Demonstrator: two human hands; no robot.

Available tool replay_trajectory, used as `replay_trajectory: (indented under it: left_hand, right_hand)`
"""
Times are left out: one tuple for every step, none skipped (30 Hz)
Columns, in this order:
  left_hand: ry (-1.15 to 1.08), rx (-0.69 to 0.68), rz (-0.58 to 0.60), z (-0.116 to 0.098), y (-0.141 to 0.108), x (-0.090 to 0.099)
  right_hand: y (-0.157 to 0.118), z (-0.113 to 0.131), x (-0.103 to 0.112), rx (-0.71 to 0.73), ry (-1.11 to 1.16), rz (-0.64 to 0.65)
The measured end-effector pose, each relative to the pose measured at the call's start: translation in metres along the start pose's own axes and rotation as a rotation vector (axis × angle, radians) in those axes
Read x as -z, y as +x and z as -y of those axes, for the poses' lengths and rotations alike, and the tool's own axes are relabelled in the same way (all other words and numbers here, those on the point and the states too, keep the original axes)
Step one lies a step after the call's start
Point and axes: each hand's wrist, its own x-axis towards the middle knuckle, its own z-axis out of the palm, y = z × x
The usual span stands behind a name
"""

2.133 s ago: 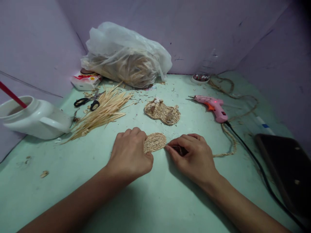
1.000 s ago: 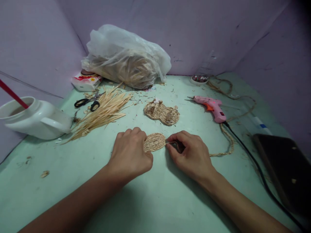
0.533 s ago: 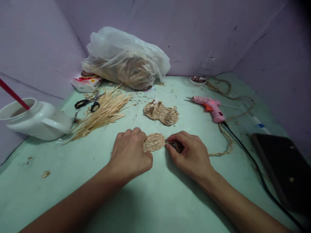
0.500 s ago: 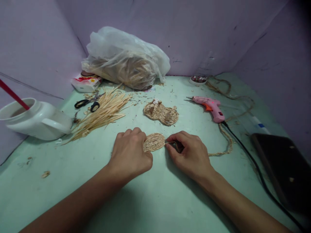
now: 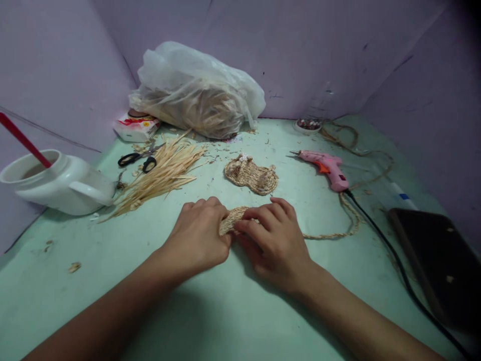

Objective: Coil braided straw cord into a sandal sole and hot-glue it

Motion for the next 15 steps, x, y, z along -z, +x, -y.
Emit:
replay_trajectory:
  left_hand:
    - [0.011,-0.010,0.012,0.0003,-0.0011,0.0014]
    - [0.020,-0.025,0.028,0.0008,-0.0021,0.0029]
    - [0.024,-0.047,0.049,0.0017,-0.0029,0.0043]
    - [0.027,-0.071,0.066,0.0029,-0.0035,0.0057]
    - [0.026,-0.093,0.081,0.0043,-0.0038,0.0069]
    - [0.023,-0.110,0.086,0.0057,-0.0039,0.0077]
    - [0.018,-0.122,0.088,0.0071,-0.0036,0.0081]
    - [0.012,-0.127,0.084,0.0081,-0.0032,0.0082]
    - [0.005,-0.124,0.078,0.0088,-0.0026,0.0079]
    - [-0.001,-0.116,0.068,0.0091,-0.0019,0.0073]
    - [-0.006,-0.107,0.059,0.0090,-0.0012,0.0066]
    - [-0.009,-0.097,0.050,0.0086,-0.0005,0.0059]
    - [-0.011,-0.089,0.043,0.0080,0.0001,0.0052]
    - [-0.011,-0.082,0.039,0.0074,0.0006,0.0046]
    - [-0.011,-0.079,0.037,0.0068,0.0009,0.0042]
  right_hand:
    - [0.0016,0.0017,-0.0016,-0.003,0.002,0.029]
    - [0.0029,0.0027,-0.0030,-0.012,0.005,0.051]
    - [0.0039,0.0032,-0.0042,-0.023,0.010,0.068]
    - [0.0047,0.0033,-0.0053,-0.035,0.014,0.076]
    - [0.0053,0.0032,-0.0060,-0.047,0.019,0.079]
    - [0.0059,0.0031,-0.0067,-0.059,0.024,0.081]
    - [0.0065,0.0031,-0.0072,-0.071,0.029,0.083]
    - [0.0072,0.0032,-0.0077,-0.082,0.035,0.083]
    - [0.0080,0.0035,-0.0081,-0.094,0.040,0.084]
    - [0.0088,0.0039,-0.0085,-0.105,0.045,0.087]
    - [0.0095,0.0043,-0.0088,-0.114,0.051,0.091]
    - [0.0101,0.0048,-0.0091,-0.121,0.055,0.094]
    - [0.0104,0.0052,-0.0094,-0.124,0.060,0.096]
    - [0.0106,0.0055,-0.0097,-0.124,0.063,0.095]
    - [0.0105,0.0056,-0.0100,-0.121,0.066,0.092]
